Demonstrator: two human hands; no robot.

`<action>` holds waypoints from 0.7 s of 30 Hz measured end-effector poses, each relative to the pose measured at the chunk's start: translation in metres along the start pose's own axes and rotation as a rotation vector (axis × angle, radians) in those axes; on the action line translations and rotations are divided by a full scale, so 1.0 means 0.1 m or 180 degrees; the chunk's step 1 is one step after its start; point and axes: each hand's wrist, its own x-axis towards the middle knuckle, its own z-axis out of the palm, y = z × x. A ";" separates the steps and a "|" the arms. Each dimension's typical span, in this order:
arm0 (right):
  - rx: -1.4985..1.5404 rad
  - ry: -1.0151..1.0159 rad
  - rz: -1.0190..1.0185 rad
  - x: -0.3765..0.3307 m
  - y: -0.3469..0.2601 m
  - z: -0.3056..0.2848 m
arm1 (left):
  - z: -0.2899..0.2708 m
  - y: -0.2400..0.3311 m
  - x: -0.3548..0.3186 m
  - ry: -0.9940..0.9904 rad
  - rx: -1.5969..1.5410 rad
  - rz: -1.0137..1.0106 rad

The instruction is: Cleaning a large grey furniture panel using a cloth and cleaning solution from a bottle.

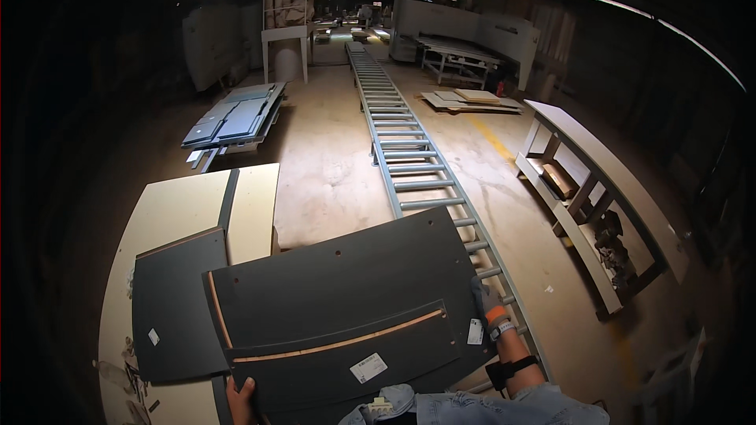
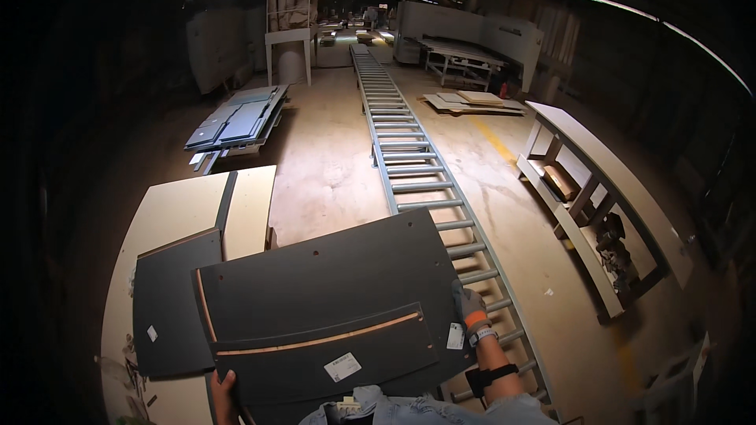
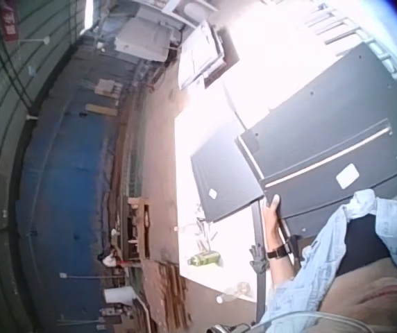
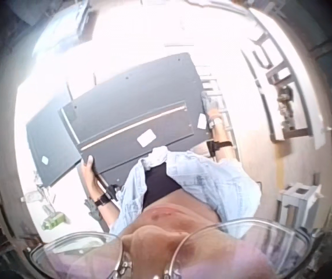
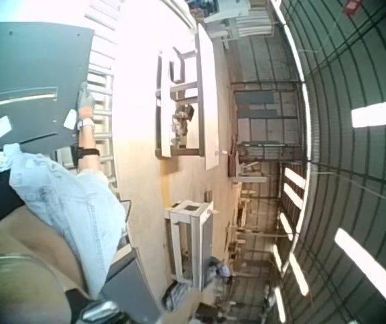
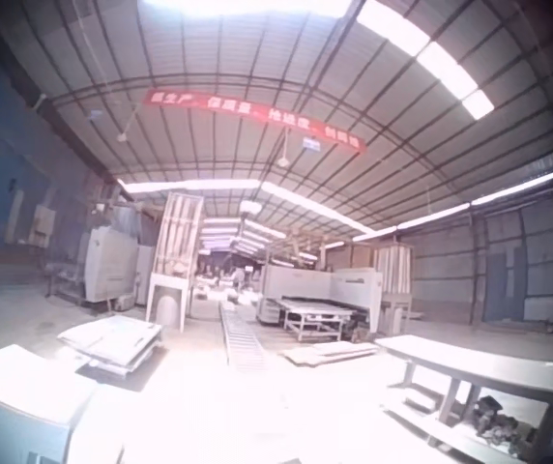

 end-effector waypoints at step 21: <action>-0.1871 -0.1904 -0.1128 0.99 -2.65 3.07 | -0.30 0.30 1.35 0.1122 -0.0105 -0.0969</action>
